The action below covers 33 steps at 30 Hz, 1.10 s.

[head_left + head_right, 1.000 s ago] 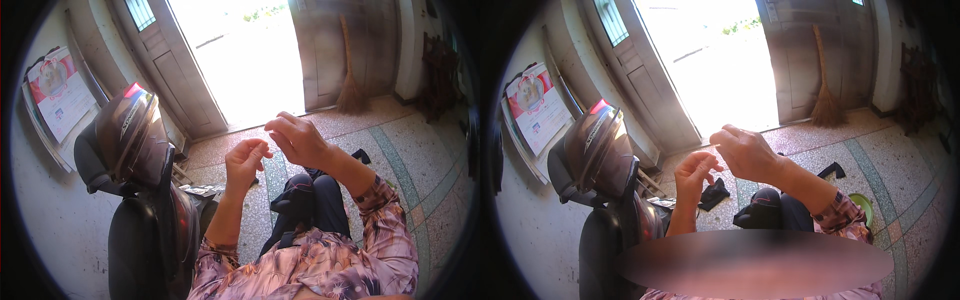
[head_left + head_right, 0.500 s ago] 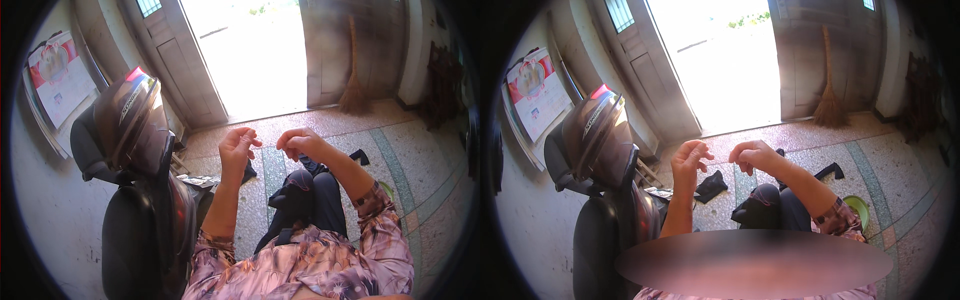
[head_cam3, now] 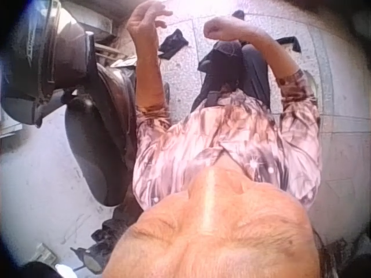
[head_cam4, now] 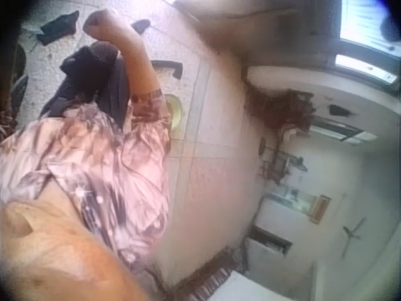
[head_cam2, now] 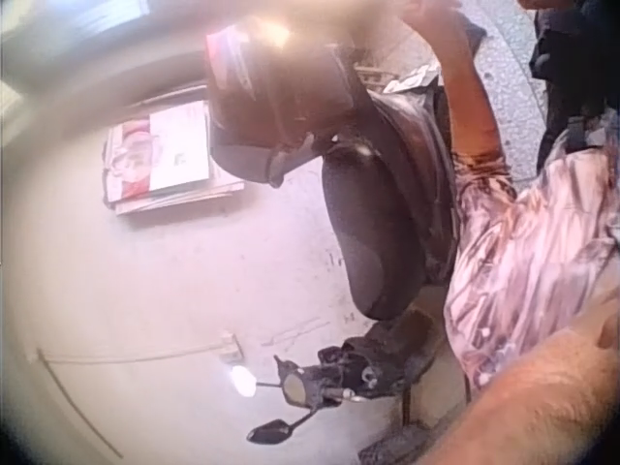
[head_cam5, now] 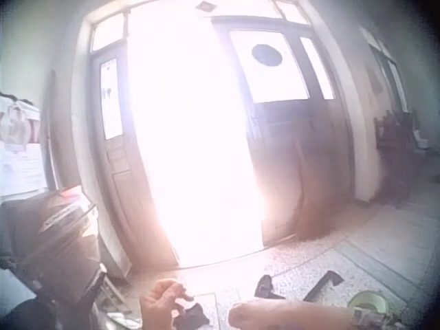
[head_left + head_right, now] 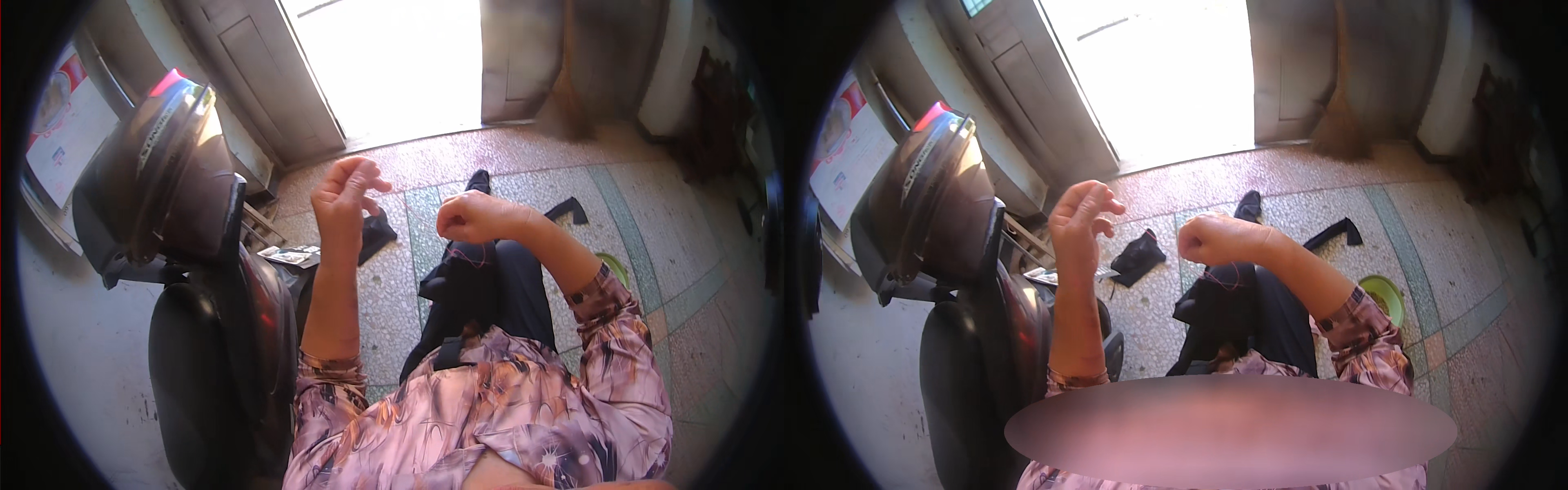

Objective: Sewing a black piece of clothing with a needle and red thread.

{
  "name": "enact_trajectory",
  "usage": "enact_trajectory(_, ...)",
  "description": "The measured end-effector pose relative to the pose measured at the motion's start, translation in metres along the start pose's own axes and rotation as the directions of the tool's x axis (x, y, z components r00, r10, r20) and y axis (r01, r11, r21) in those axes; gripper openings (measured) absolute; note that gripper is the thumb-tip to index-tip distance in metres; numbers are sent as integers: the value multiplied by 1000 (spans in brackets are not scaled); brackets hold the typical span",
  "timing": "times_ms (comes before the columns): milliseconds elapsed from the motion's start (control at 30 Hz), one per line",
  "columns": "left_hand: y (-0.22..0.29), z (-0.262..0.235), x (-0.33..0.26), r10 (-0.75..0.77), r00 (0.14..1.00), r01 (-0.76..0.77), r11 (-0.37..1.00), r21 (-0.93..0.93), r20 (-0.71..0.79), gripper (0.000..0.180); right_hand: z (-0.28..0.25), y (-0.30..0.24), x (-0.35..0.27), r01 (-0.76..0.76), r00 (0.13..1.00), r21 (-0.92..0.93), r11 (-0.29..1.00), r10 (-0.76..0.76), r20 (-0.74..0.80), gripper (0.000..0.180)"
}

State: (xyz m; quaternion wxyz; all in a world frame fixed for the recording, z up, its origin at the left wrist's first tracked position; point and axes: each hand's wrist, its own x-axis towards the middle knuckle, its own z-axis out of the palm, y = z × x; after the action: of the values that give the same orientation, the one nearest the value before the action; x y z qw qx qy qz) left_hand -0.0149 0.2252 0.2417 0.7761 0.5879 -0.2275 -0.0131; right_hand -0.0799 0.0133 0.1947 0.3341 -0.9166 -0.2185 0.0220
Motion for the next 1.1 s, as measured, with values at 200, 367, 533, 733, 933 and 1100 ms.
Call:
enact_trajectory(200,-5,-9,-1,9,999,-9,1000,0,-53,13,20,24,-13,-71,993,33,997,68,98,12)
enact_trajectory(367,-11,-12,1,-2,999,0,1000,-31,-53,13,33,30,-24,-71,994,17,997,69,81,13)
enact_trajectory(533,-12,-12,3,-6,999,4,999,-44,-45,13,38,28,-24,-16,1000,89,996,18,-14,11)
enact_trajectory(733,-9,-8,3,-6,1000,5,999,-36,-25,13,41,18,-16,81,995,70,994,-76,-65,11)
enact_trajectory(933,-7,-2,-3,-35,999,36,999,-22,21,14,38,1,-3,47,992,248,968,-16,-124,15)
enact_trajectory(1100,2,3,-8,-28,998,30,999,-21,64,13,21,-20,15,-4,993,560,829,68,-93,16)
